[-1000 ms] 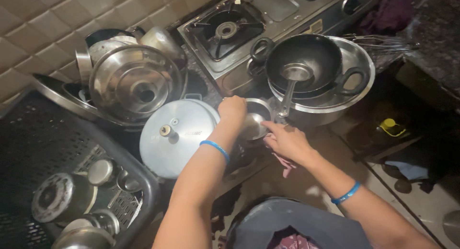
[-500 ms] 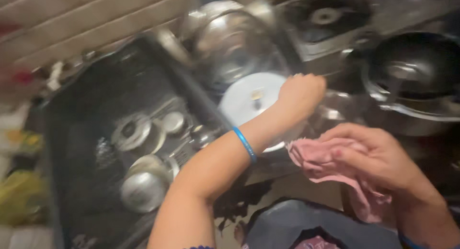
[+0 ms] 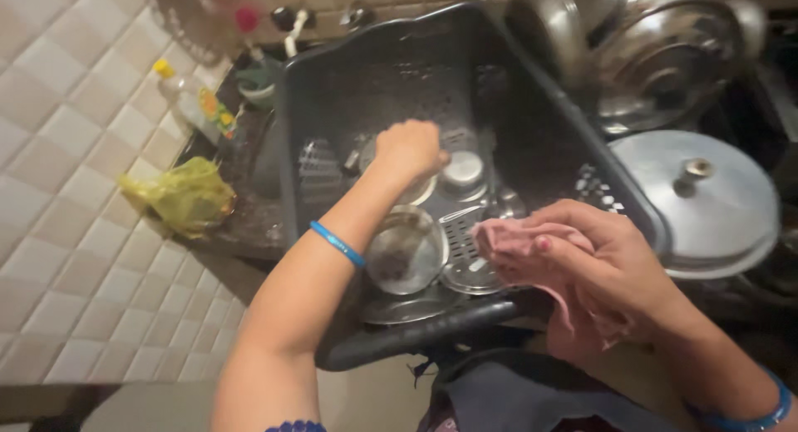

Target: The person wipes various metal bowls, plates, and a spatula with a pink cloth while taking them out of a basket in a kitchen sink.

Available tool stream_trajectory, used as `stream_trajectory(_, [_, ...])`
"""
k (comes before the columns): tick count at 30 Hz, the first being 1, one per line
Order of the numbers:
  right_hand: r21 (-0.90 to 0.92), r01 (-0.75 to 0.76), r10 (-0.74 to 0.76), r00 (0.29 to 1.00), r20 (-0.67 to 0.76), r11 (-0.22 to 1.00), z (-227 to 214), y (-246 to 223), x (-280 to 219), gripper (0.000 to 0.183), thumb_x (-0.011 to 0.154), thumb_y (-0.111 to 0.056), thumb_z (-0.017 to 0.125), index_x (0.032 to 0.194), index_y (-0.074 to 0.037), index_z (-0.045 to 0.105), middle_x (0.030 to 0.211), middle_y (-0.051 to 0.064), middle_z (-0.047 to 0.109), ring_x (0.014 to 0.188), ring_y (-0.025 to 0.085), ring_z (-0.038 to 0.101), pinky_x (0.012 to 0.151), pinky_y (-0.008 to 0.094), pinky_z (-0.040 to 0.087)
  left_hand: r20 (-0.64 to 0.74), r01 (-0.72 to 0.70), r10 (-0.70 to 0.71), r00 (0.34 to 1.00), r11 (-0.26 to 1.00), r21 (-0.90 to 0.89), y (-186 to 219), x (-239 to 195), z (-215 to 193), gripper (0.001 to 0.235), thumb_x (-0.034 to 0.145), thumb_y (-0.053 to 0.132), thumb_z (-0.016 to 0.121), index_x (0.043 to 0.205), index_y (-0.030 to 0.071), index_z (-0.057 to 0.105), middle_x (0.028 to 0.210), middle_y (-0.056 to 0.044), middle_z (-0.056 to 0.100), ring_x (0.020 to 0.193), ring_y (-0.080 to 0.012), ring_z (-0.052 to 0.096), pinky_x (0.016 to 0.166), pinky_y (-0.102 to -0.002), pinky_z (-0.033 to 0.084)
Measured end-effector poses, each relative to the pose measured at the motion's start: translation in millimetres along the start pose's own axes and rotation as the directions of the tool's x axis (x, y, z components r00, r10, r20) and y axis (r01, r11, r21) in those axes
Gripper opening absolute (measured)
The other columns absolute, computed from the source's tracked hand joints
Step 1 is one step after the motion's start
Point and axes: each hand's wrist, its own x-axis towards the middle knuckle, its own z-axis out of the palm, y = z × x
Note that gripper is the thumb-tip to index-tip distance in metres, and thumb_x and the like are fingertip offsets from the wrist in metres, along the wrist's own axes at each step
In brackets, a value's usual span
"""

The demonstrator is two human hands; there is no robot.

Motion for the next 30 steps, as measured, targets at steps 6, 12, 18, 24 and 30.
stream_trajectory(6, [0.001,-0.072,0.072,0.99,-0.121,0.997,40.8,23.1,13.3,0.026,0.092,-0.013,0.067,0.114,-0.002,0.074,0.105,0.009,0.079,0.099,0.014,0.073,0.087,0.029,0.056,0.411,-0.229,0.179,0.894,0.971,0.075,-62.4,15.4,87.2,0.043,0.083,0.04,0.076,0.113,0.01,0.076,0.122,-0.015,0.072,0.112,-0.0334,0.069,0.095,-0.047,0.055])
stream_trajectory(12, [-0.084,-0.051,0.036,0.986,-0.163,0.995,49.2,34.8,18.7,0.026,0.09,-0.013,0.068,0.113,-0.002,0.073,0.107,0.008,0.079,0.101,0.014,0.074,0.088,0.028,0.057,0.526,-0.374,0.276,0.805,0.923,0.088,-69.9,28.8,128.5,0.039,0.085,0.034,0.074,0.112,0.006,0.077,0.117,-0.017,0.073,0.11,-0.0341,0.07,0.092,-0.045,0.057])
stream_trajectory(18, [-0.138,-0.105,0.067,0.965,-0.255,0.985,51.4,32.3,20.5,0.026,0.09,-0.012,0.068,0.113,-0.001,0.073,0.103,0.008,0.079,0.096,0.014,0.073,0.084,0.029,0.058,0.541,-0.453,0.5,0.676,0.861,-0.231,-73.0,26.6,122.2,0.033,0.087,0.031,0.065,0.106,0.006,0.077,0.097,-0.016,0.076,0.091,-0.0318,0.073,0.083,-0.042,0.057])
stream_trajectory(24, [-0.415,0.239,-0.437,0.755,-0.488,0.878,81.7,-5.3,15.1,0.024,0.097,-0.01,0.065,0.119,-0.001,0.066,0.117,0.009,0.07,0.108,0.023,0.069,0.1,0.035,0.056,0.358,0.199,0.437,0.825,0.369,-0.908,-68.0,0.5,84.5,0.026,0.092,0.024,0.06,0.09,0.0,0.07,0.081,-0.011,0.065,0.069,-0.0227,0.063,0.057,-0.038,0.053])
stream_trajectory(30, [-0.918,0.353,-0.789,0.61,0.079,0.181,122.2,-27.2,32.5,0.021,0.083,-0.011,0.072,0.103,-0.011,0.075,0.103,0.008,0.067,0.097,0.03,0.064,0.088,0.047,0.049,-0.157,-0.047,0.234,0.96,-0.418,-0.907,-12.0,-83.7,54.7,0.033,0.112,0.033,0.053,0.113,0.001,0.062,0.099,-0.005,0.067,0.086,-0.0151,0.064,0.076,-0.032,0.054])
